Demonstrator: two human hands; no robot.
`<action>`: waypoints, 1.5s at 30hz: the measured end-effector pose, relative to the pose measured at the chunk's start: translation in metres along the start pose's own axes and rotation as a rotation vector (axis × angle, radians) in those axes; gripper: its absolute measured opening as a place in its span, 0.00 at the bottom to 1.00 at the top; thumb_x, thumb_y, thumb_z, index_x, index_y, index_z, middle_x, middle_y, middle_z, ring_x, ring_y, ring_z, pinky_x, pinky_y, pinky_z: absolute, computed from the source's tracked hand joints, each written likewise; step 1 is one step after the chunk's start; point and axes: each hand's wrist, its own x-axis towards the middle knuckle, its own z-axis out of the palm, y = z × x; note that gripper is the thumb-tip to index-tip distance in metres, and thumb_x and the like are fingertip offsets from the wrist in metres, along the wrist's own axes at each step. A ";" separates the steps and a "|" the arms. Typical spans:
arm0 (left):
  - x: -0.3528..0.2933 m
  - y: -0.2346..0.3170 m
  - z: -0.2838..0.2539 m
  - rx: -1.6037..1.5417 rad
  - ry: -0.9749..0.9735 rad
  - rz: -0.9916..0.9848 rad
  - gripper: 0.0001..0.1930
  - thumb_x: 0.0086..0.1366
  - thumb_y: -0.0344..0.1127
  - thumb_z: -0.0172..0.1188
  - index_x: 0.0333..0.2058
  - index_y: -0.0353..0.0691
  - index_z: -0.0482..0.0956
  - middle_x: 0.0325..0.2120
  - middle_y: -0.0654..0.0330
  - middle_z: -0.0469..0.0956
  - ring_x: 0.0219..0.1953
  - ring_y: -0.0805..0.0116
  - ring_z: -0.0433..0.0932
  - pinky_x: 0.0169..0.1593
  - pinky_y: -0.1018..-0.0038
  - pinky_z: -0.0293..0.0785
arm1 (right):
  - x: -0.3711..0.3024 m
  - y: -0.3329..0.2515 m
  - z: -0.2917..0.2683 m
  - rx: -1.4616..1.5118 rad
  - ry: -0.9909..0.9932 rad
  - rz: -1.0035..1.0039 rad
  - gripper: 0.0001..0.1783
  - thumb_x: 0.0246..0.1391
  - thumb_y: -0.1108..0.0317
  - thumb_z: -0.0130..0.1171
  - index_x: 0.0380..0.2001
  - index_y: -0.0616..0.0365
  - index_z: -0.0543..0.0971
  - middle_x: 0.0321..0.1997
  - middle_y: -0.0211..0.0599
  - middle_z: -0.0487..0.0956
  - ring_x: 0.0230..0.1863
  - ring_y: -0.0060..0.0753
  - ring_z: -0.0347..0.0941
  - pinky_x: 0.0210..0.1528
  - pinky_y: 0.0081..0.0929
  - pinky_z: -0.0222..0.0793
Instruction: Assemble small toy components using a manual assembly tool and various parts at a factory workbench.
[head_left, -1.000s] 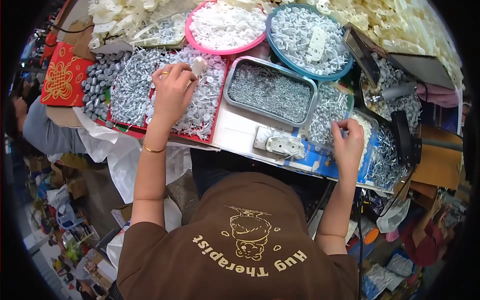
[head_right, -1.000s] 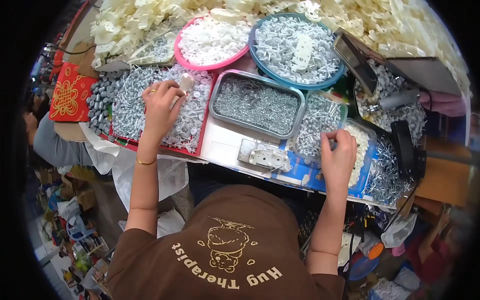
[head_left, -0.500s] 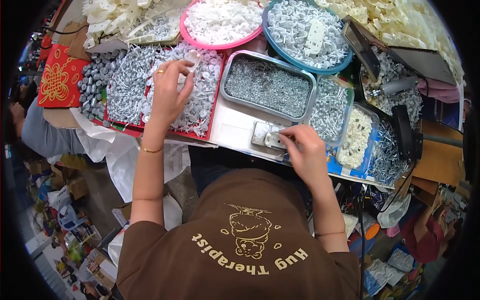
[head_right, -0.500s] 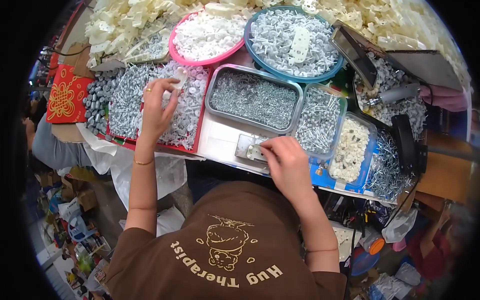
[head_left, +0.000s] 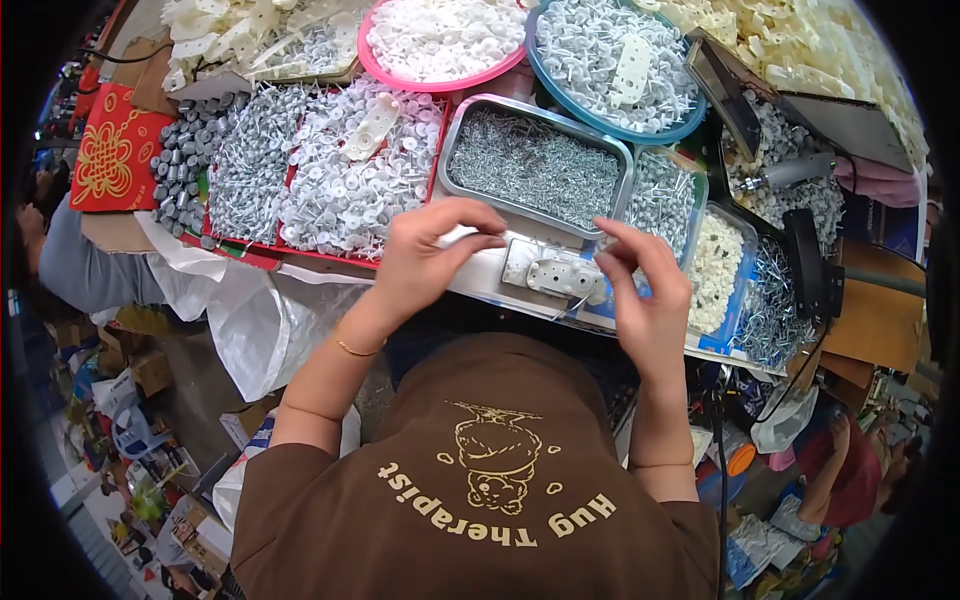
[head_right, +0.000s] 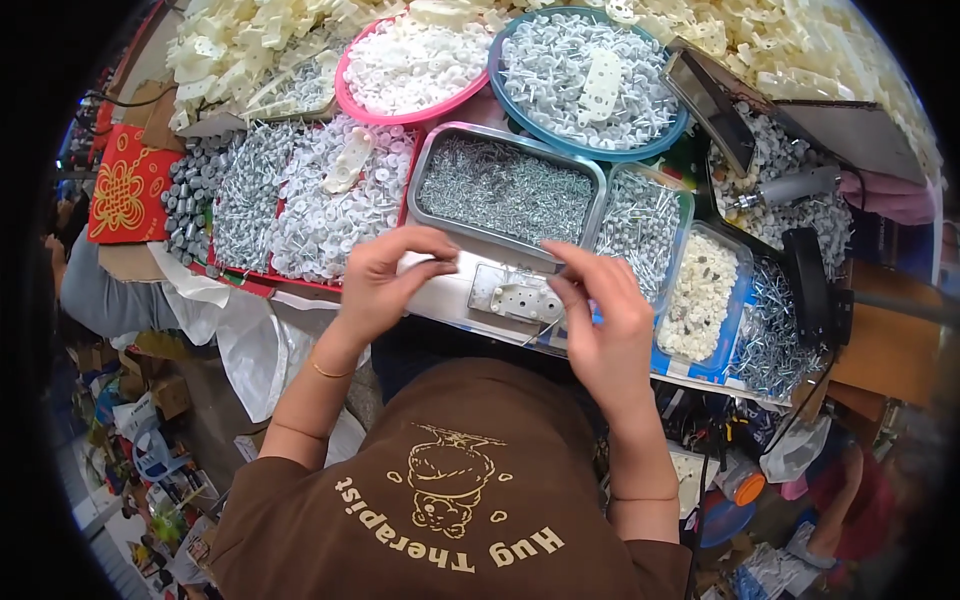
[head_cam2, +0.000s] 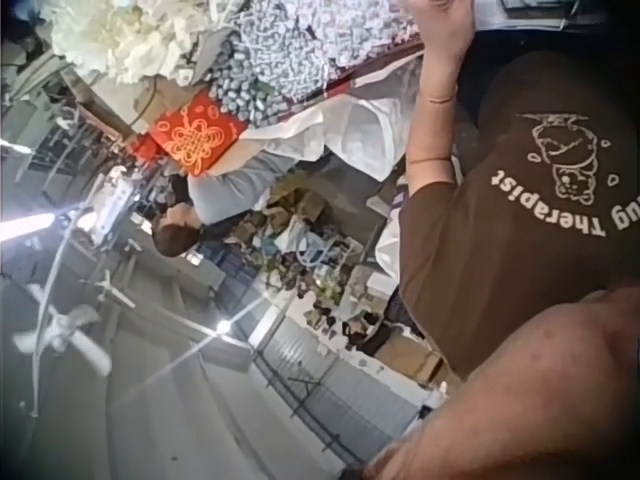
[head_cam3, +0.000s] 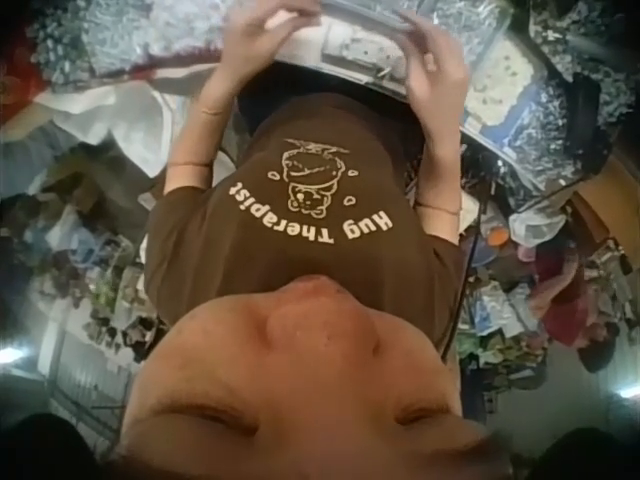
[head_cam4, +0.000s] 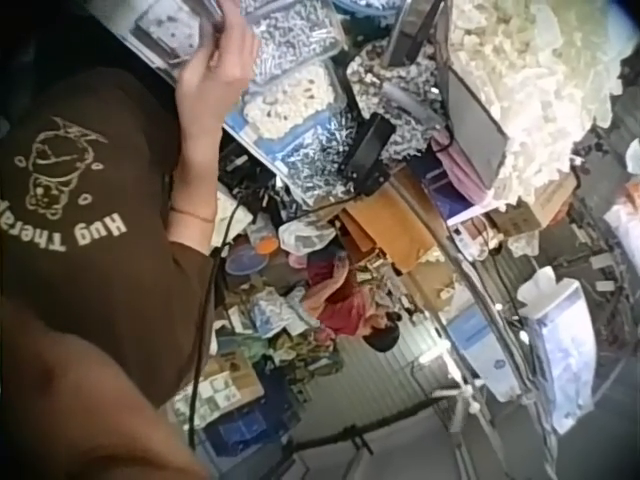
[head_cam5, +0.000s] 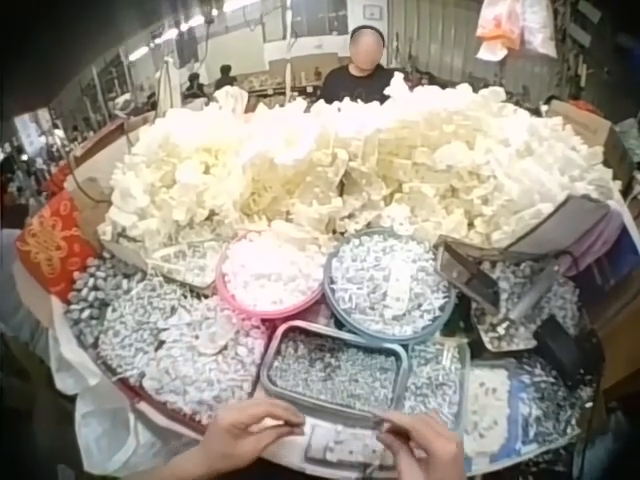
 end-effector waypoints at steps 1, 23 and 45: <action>0.001 0.001 0.009 -0.002 -0.004 0.002 0.10 0.55 0.18 0.68 0.37 0.34 0.85 0.35 0.55 0.85 0.40 0.65 0.84 0.45 0.70 0.80 | -0.002 0.008 0.003 -0.002 0.004 0.002 0.08 0.54 0.81 0.63 0.38 0.63 0.82 0.36 0.41 0.82 0.39 0.33 0.79 0.42 0.27 0.73; -0.009 -0.007 0.073 0.300 -0.131 0.008 0.03 0.61 0.33 0.69 0.33 0.45 0.86 0.40 0.69 0.86 0.45 0.71 0.79 0.57 0.61 0.53 | -0.022 0.037 0.023 -0.249 -0.002 -0.110 0.04 0.53 0.79 0.62 0.31 0.63 0.77 0.31 0.40 0.80 0.34 0.45 0.75 0.38 0.37 0.69; -0.012 -0.012 0.073 0.277 -0.087 -0.004 0.05 0.61 0.37 0.68 0.34 0.47 0.84 0.39 0.70 0.86 0.46 0.69 0.79 0.58 0.56 0.52 | -0.005 0.026 0.011 -0.374 -0.128 -0.316 0.11 0.48 0.75 0.68 0.36 0.62 0.79 0.42 0.41 0.81 0.44 0.47 0.75 0.48 0.40 0.69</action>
